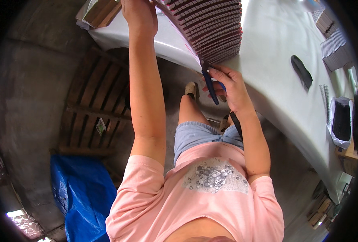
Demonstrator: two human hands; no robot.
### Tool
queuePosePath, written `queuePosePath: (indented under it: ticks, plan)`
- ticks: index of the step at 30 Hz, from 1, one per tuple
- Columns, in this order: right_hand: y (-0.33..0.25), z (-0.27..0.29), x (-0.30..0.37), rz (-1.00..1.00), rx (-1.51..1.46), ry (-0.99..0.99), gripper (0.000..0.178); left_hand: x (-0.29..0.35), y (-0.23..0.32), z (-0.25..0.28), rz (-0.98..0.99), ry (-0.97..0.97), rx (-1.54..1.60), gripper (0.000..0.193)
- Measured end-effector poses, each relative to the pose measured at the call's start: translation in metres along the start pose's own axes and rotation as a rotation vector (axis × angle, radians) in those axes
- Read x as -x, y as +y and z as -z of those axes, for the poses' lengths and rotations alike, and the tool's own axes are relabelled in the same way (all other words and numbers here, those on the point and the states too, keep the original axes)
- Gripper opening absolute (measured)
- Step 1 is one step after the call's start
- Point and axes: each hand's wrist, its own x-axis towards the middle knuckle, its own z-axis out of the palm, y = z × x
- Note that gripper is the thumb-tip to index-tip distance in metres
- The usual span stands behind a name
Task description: The person inserts wire coils into the spiral bindings of pink notebooks by hand, cuts the excess wire using blue pliers, and then stacks the finished notebooks onto a large pile on the table.
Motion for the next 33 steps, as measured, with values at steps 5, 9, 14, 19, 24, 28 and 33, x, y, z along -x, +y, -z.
queuePosePath:
  ticks: [5, 9, 14, 19, 24, 28, 33]
  plan:
    - [0.023, 0.004, 0.0, 0.77, 0.889, 0.351, 0.031, 0.001, 0.002, -0.005, 0.132, -0.025, 0.343, 0.042]
    - [0.027, 0.009, 0.001, 1.027, 1.243, 0.531, 0.037, 0.002, 0.006, -0.011, 0.229, -0.03, 0.516, 0.043]
    - [0.029, 0.005, -0.002, 1.029, 1.282, 0.517, 0.036, 0.0, 0.0, -0.005, 0.012, -0.01, -0.007, 0.043]
    - [0.03, 0.008, -0.005, 0.884, 0.976, 0.365, 0.033, 0.001, 0.0, -0.007, 0.014, -0.028, -0.04, 0.044]
    - [0.026, 0.006, -0.001, 0.191, 0.207, 0.136, 0.036, -0.001, -0.002, -0.003, 0.014, 0.015, -0.022, 0.044]
    - [0.04, 0.014, -0.002, 0.924, 1.113, 0.482, 0.037, -0.001, -0.002, -0.004, 0.01, 0.008, -0.009, 0.044]
    - [0.04, 0.009, -0.001, 0.974, 1.245, 0.526, 0.038, -0.002, -0.002, -0.003, -0.019, -0.005, -0.037, 0.044]
